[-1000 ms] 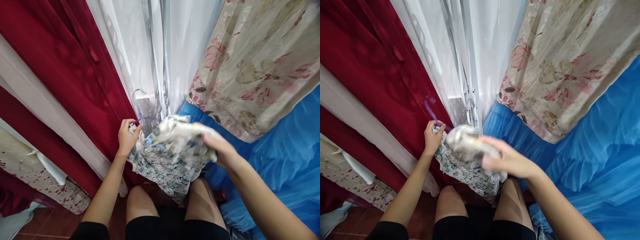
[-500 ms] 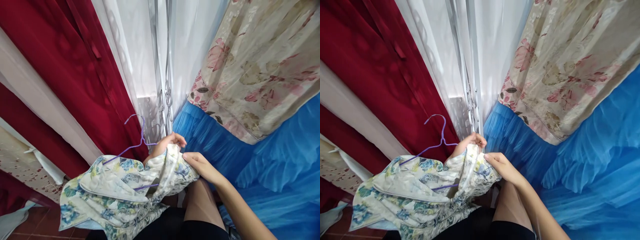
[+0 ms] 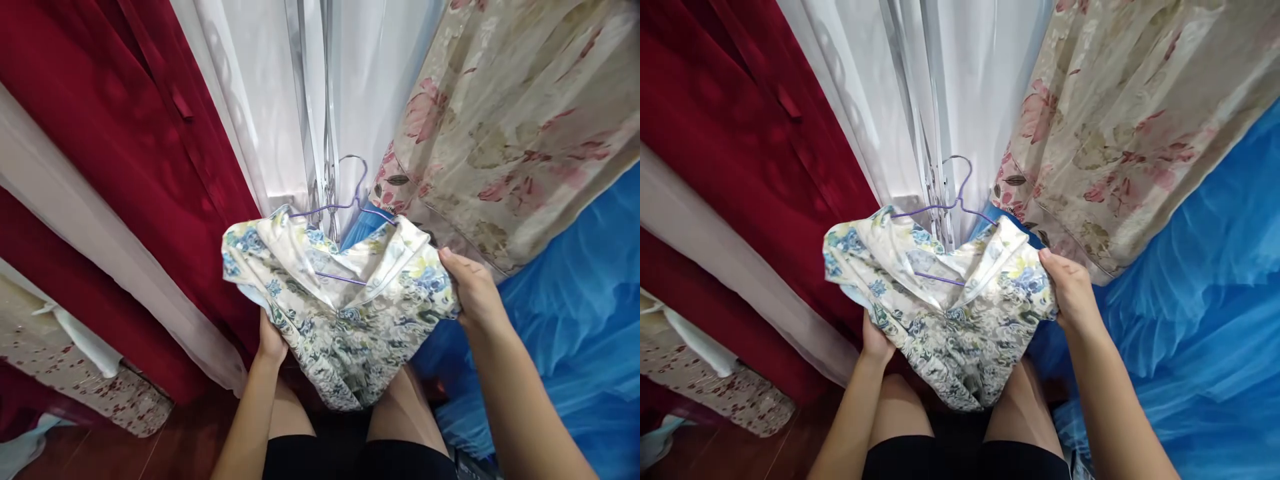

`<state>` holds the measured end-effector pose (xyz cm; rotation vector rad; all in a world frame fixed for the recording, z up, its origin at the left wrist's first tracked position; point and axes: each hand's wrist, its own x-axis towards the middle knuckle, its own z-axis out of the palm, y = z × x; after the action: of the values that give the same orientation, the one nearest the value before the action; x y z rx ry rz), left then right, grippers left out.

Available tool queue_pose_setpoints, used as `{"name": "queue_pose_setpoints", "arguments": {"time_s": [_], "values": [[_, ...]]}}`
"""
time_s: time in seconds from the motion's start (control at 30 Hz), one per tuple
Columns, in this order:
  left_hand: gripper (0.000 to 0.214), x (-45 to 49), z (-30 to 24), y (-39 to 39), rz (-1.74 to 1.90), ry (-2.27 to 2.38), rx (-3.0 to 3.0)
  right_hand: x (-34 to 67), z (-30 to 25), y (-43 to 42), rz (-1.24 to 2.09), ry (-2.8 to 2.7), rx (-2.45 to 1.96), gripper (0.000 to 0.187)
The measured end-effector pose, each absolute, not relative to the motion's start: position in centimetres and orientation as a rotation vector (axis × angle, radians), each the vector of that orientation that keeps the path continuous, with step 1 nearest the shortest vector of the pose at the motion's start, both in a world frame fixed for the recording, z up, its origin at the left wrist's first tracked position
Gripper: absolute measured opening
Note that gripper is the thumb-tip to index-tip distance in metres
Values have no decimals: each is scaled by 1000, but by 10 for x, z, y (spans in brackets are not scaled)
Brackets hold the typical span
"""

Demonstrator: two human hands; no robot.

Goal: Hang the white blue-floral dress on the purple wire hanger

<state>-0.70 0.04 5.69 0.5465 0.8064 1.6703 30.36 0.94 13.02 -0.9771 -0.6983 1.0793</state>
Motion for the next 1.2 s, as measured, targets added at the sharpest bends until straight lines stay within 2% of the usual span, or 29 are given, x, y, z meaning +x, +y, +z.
{"name": "queue_pose_setpoints", "arguments": {"time_s": [0.13,0.3,0.37,0.43,0.53,0.57,0.6,0.63,0.77,0.83,0.93,1.03,1.13,1.2], "values": [[62,-9,19,-15,1753,935,487,291,138,15,1171,-791,-986,33],[64,-2,-18,-39,1631,1168,732,308,131,10,1291,-934,-1084,31],[66,6,-22,-48,1576,1247,832,313,125,10,1234,-986,-1145,30],[66,15,-22,-55,1511,1281,851,309,113,7,914,-1000,-1200,27],[62,28,-18,-63,1475,1319,800,281,81,-8,133,-751,-1157,22],[60,30,-16,-65,1481,1333,793,267,68,-16,-21,-630,-1120,18],[59,32,-14,-67,1485,1347,791,253,55,-25,-1,-618,-1105,12],[58,33,-12,-69,1483,1361,789,239,43,-33,154,-720,-1147,14],[56,32,-2,-73,1449,1346,805,192,15,-50,1090,-1281,-1154,44],[51,30,1,-73,1463,1331,815,177,11,-47,1307,-1384,-1098,48],[42,27,-2,-73,1456,1341,848,166,9,-41,1393,-1382,-1060,48],[49,23,-15,-75,1470,1436,900,167,6,-41,1393,-1268,-1071,46],[59,24,-31,-79,1761,1712,1038,175,9,-47,1391,-1208,-1112,46],[47,31,-39,-80,1863,1753,1296,179,13,-52,1416,-1253,-1134,45]]}}
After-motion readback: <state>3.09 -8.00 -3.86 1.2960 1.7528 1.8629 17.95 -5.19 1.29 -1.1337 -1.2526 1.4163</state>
